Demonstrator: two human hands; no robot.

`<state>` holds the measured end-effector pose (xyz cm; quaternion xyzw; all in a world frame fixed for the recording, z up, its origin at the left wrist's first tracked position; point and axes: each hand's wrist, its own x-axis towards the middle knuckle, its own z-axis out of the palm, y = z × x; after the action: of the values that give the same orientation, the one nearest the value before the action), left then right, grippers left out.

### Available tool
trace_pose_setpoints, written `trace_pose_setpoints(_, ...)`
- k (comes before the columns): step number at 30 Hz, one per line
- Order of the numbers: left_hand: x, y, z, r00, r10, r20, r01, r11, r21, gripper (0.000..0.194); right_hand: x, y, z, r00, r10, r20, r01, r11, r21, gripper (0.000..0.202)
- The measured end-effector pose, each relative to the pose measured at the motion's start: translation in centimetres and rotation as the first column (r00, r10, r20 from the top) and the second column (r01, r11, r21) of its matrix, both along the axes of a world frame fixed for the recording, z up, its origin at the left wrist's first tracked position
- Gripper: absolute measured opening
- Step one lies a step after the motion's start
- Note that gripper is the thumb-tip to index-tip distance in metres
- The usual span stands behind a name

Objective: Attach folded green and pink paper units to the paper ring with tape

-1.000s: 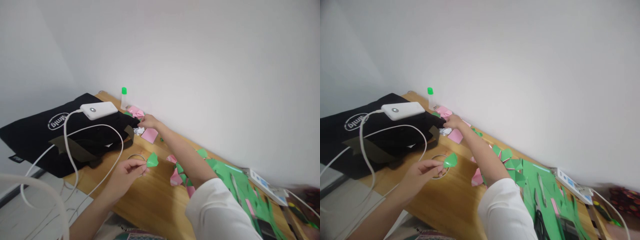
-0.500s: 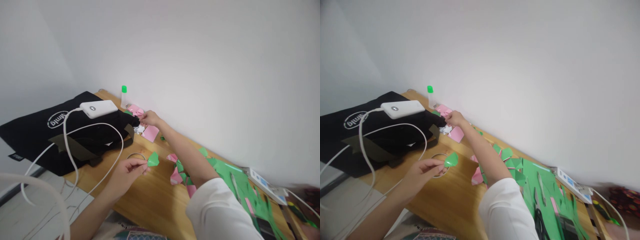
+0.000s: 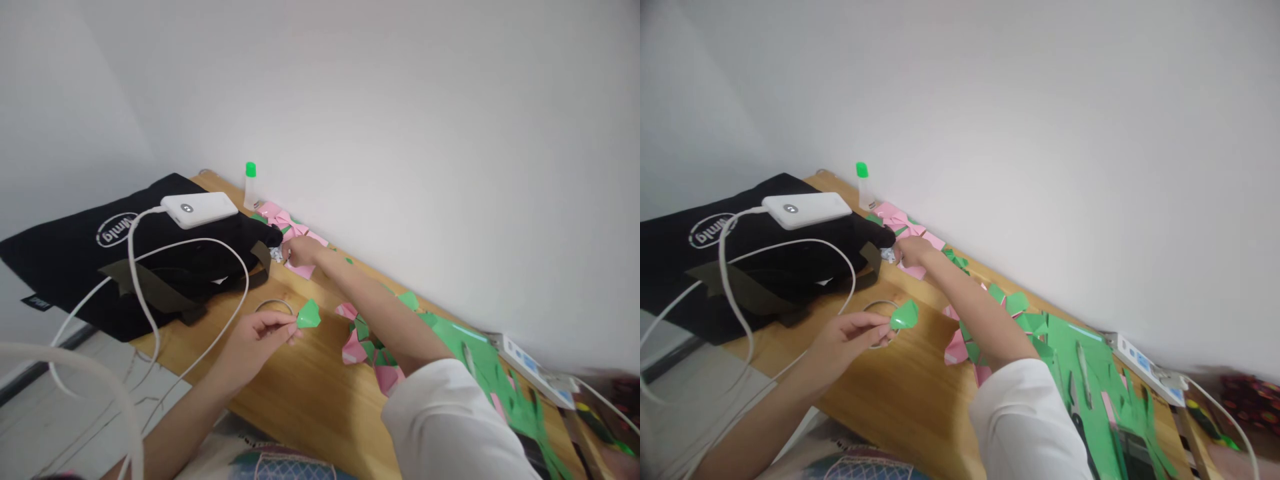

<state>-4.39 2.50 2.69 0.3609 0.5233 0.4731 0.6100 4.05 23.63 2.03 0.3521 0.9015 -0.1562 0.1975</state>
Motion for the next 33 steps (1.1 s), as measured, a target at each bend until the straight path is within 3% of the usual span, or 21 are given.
trace_pose_setpoints(6,-0.1,0.1,0.1,1.0,-0.004,0.009,0.004,1.0,0.018,0.012,0.3,0.2,0.1,1.0,-0.005,0.0,0.005,1.0,0.015,0.034)
trace_pose_setpoints(15,0.0,0.0,0.4,1.0,-0.008,0.003,0.008,1.0,-0.004,0.013,0.3,1.5,2.6,0.996,-0.03,-0.083,0.033,0.999,0.038,0.034)
trace_pose_setpoints(24,0.0,0.1,0.1,1.0,-0.01,0.004,0.01,1.0,0.011,0.012,0.4,0.6,0.4,0.993,0.098,0.058,-0.096,0.994,-0.044,0.034)
trace_pose_setpoints(33,0.0,0.1,-0.4,1.0,-0.022,-0.004,0.022,0.999,0.026,0.012,0.5,0.1,0.0,0.994,0.058,0.095,-0.057,0.998,-0.015,0.035)
